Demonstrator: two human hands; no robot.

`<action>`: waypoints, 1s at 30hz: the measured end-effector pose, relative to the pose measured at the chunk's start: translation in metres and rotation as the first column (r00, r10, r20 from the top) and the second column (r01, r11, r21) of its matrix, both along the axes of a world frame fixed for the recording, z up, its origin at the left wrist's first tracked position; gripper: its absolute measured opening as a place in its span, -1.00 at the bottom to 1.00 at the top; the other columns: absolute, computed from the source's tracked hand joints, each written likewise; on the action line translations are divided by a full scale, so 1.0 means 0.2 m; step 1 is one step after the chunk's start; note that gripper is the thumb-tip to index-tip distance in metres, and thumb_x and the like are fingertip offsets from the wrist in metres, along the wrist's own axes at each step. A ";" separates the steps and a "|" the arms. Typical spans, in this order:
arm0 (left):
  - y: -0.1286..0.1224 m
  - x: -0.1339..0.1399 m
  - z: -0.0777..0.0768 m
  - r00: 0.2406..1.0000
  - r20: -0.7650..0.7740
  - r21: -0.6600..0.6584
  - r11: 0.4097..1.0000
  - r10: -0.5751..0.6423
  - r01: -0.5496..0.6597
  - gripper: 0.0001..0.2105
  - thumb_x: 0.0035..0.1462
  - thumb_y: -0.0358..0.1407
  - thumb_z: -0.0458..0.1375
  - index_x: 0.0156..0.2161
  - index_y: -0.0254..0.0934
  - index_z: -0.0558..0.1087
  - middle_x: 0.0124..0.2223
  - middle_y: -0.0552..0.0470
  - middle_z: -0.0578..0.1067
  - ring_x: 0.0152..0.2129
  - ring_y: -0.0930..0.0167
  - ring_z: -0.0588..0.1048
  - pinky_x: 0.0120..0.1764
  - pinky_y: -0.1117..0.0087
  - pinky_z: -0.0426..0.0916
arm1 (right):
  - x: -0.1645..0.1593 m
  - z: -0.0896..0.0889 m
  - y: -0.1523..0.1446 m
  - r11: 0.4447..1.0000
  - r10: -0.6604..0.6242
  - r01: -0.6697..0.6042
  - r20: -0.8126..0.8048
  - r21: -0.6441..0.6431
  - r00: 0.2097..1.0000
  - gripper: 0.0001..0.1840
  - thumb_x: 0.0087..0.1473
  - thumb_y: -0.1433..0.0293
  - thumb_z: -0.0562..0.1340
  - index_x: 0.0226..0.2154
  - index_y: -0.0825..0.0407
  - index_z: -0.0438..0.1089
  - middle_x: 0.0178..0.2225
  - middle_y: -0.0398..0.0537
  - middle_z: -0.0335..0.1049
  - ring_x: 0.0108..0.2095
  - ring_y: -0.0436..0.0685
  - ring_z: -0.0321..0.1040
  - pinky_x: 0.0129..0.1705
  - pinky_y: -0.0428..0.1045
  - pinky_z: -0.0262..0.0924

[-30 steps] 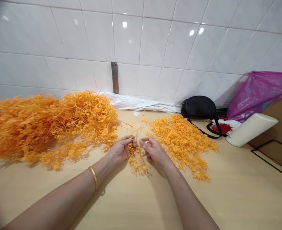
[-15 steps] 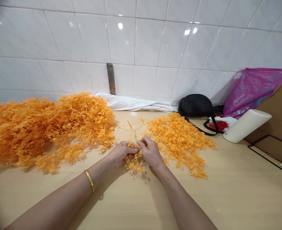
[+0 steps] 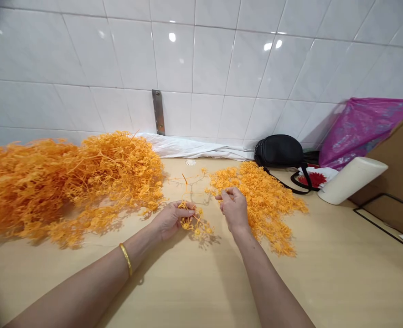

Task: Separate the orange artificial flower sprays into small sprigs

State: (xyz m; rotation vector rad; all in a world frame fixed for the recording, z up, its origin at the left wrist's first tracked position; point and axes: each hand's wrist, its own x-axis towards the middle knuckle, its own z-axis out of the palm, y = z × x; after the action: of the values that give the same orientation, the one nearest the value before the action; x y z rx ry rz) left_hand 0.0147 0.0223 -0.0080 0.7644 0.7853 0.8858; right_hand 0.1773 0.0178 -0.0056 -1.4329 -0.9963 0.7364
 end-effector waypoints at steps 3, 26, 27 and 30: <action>0.00 0.01 -0.01 0.999 -0.019 0.026 0.999 0.041 -0.041 -0.89 -0.28 -0.58 0.15 -0.56 -0.39 0.33 -0.60 -0.01 0.40 -0.64 0.52 0.37 -0.51 0.51 0.22 | 0.00 -0.02 -0.01 0.995 -0.054 0.076 0.294 -0.061 0.954 -0.72 -0.16 0.28 0.12 -0.32 0.04 0.20 -0.59 -0.13 0.30 -0.60 0.03 0.17 -0.54 -0.08 0.01; -0.02 0.01 0.02 0.988 -0.142 0.157 0.984 -0.062 0.084 -0.85 -0.23 -0.36 0.19 -0.55 -0.32 0.27 -0.72 0.17 0.22 -0.82 0.65 0.04 -0.68 0.51 -0.20 | -0.11 -0.07 -0.02 0.933 0.317 -0.351 0.279 0.083 0.907 -0.71 -0.05 0.22 0.11 -0.60 0.09 0.29 -0.64 -0.19 0.19 -0.59 -0.05 0.06 -0.54 -0.12 -0.05; -0.02 0.01 0.03 0.985 -0.156 0.144 0.985 -0.074 0.096 -0.82 -0.26 -0.37 0.21 -0.59 -0.33 0.25 -0.74 0.20 0.17 -0.82 0.66 0.01 -0.67 0.50 -0.23 | -0.13 -0.07 -0.03 0.927 0.331 -0.365 0.270 0.087 0.904 -0.72 -0.05 0.22 0.11 -0.59 0.09 0.30 -0.62 -0.18 0.21 -0.58 -0.04 0.08 -0.54 -0.12 -0.04; -0.03 0.02 0.07 0.970 -0.223 0.112 0.986 -0.095 0.123 -0.77 -0.34 -0.45 0.21 -0.69 -0.33 0.18 -0.79 0.24 0.06 -0.82 0.68 -0.06 -0.66 0.48 -0.26 | -0.17 -0.06 -0.05 0.918 0.346 -0.384 0.272 0.102 0.898 -0.74 -0.05 0.25 0.12 -0.60 0.09 0.29 -0.63 -0.18 0.20 -0.58 -0.05 0.09 -0.54 -0.13 -0.03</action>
State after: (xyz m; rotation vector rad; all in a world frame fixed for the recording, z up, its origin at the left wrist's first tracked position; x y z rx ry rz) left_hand 0.0192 0.0159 0.0053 1.0184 0.8769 0.7652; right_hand 0.1441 0.0078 -0.0182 -1.2344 -1.5165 0.7410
